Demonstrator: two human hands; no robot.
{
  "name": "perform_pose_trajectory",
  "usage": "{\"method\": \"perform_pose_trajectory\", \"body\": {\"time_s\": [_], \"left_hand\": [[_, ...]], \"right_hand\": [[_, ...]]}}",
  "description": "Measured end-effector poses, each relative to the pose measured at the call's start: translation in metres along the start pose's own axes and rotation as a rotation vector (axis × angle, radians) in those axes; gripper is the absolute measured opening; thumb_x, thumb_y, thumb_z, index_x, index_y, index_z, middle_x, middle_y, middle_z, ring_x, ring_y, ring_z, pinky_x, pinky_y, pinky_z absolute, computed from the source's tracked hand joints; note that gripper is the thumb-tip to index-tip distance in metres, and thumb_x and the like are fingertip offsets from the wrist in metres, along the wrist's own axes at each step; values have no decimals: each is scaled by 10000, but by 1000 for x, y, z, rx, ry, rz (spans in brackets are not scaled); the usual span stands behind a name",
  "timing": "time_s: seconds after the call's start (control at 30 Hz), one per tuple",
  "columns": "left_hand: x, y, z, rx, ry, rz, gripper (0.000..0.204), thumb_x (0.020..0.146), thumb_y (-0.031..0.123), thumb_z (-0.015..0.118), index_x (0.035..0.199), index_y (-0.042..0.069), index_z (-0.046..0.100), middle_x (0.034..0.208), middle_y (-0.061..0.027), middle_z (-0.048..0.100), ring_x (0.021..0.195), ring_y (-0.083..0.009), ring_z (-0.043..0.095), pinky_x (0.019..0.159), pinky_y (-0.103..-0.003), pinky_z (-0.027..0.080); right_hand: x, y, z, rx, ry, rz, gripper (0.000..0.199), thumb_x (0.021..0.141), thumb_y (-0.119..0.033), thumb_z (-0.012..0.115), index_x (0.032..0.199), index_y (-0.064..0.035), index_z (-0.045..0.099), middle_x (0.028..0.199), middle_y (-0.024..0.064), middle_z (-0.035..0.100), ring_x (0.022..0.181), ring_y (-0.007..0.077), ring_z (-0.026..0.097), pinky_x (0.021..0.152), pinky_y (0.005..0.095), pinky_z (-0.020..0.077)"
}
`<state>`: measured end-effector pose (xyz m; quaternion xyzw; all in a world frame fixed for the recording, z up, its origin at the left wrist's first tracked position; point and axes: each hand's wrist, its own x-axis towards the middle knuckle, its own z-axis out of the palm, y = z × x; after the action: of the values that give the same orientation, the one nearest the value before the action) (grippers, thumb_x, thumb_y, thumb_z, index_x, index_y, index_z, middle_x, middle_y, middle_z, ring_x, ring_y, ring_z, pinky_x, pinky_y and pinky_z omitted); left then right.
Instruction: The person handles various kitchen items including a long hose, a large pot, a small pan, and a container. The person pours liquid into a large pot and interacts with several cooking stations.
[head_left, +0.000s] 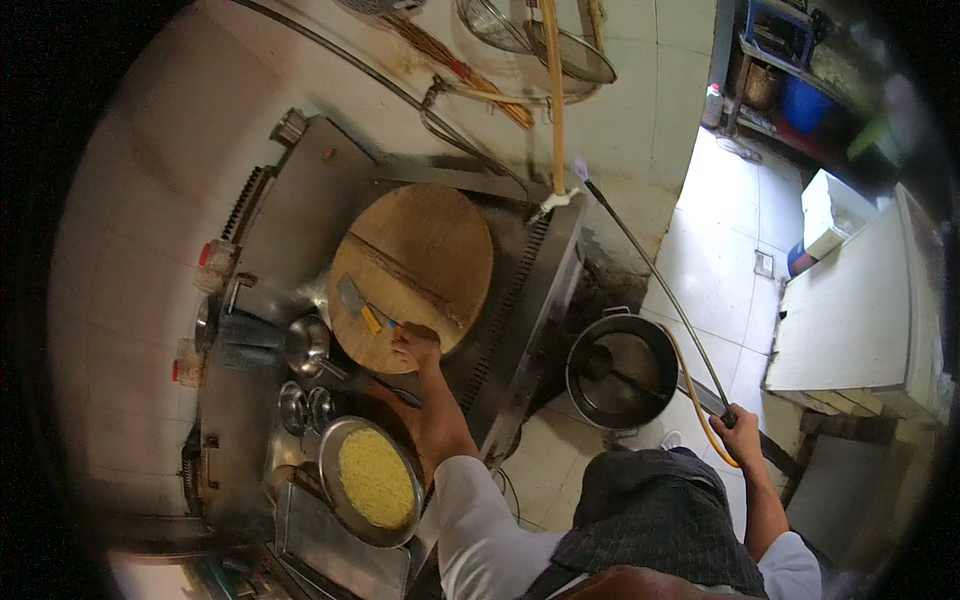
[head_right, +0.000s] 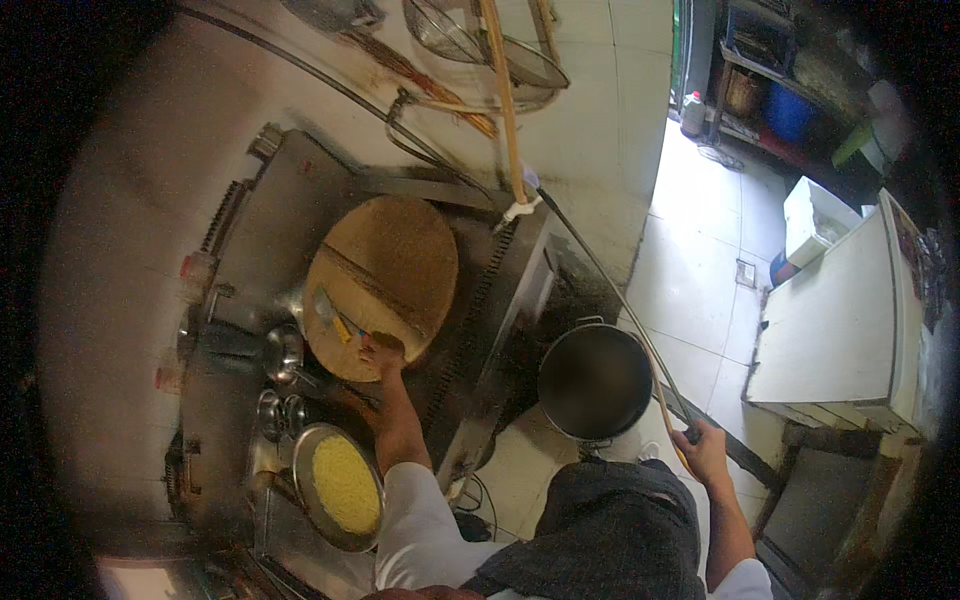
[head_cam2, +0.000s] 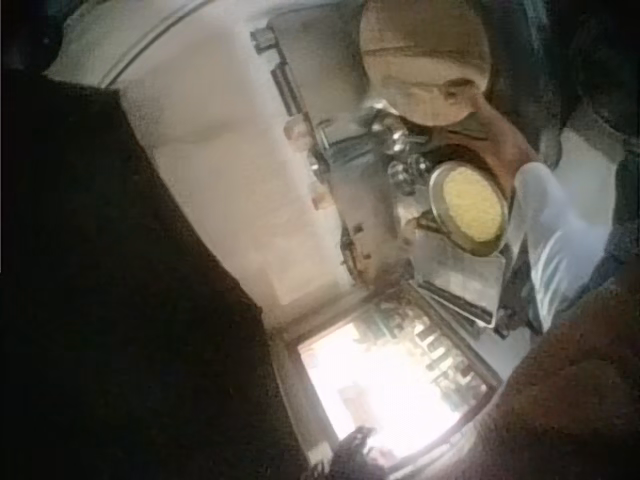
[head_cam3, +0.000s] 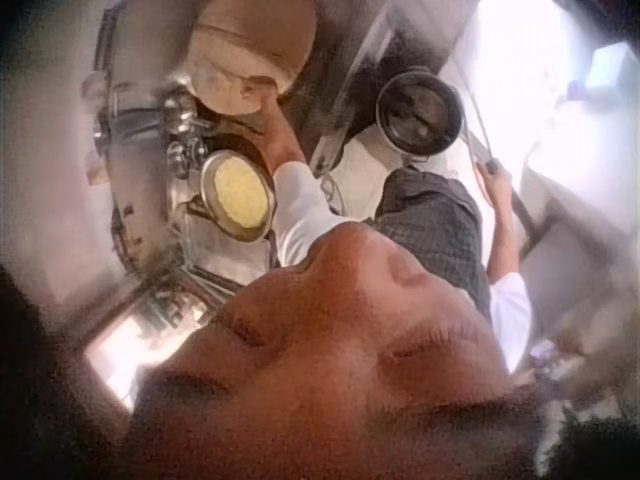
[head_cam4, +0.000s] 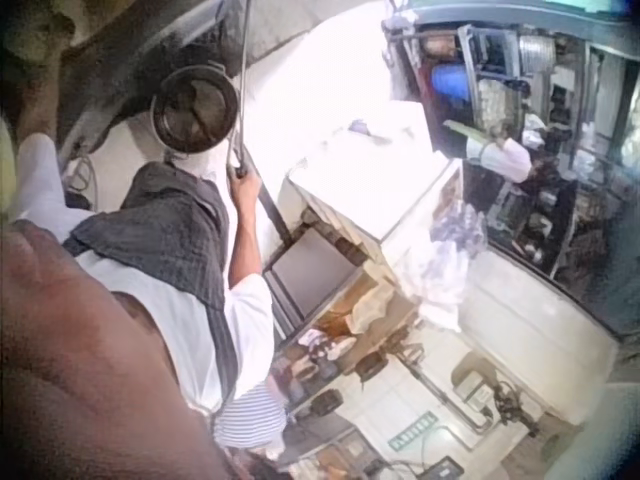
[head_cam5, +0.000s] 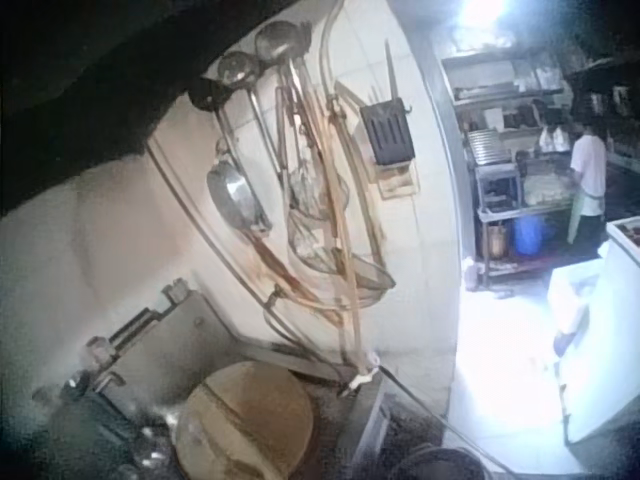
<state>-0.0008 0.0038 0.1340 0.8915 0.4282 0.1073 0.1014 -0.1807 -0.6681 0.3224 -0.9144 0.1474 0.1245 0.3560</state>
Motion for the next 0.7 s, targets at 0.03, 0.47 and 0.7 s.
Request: {"method": "perform_pose_trajectory", "body": {"time_s": [0.03,0.47,0.7], "left_hand": [[-22,26,-6,-135,-16,2,346,903,294,465,1129,32,476,1014,-135,569,845,-250,564,723,-360,464],[-473,294,-55,-1292,-1428,387,244,948,256,433,1017,37,515,864,-32,582,648,-64,532,538,-205,425],[-556,319,-29,-1291,-1262,77,218,960,221,384,897,51,505,814,-48,607,588,-62,528,508,-192,441]], "right_hand": [[0,-1,-3,-14,3,32,320,695,-236,730,723,42,576,609,188,574,526,257,538,544,368,431],[50,85,-1,-34,-94,-66,394,698,-302,735,676,40,540,588,191,558,526,324,536,537,392,433],[64,141,-34,117,-297,-172,323,694,-195,726,857,19,547,636,130,585,554,202,570,553,318,462]]}}
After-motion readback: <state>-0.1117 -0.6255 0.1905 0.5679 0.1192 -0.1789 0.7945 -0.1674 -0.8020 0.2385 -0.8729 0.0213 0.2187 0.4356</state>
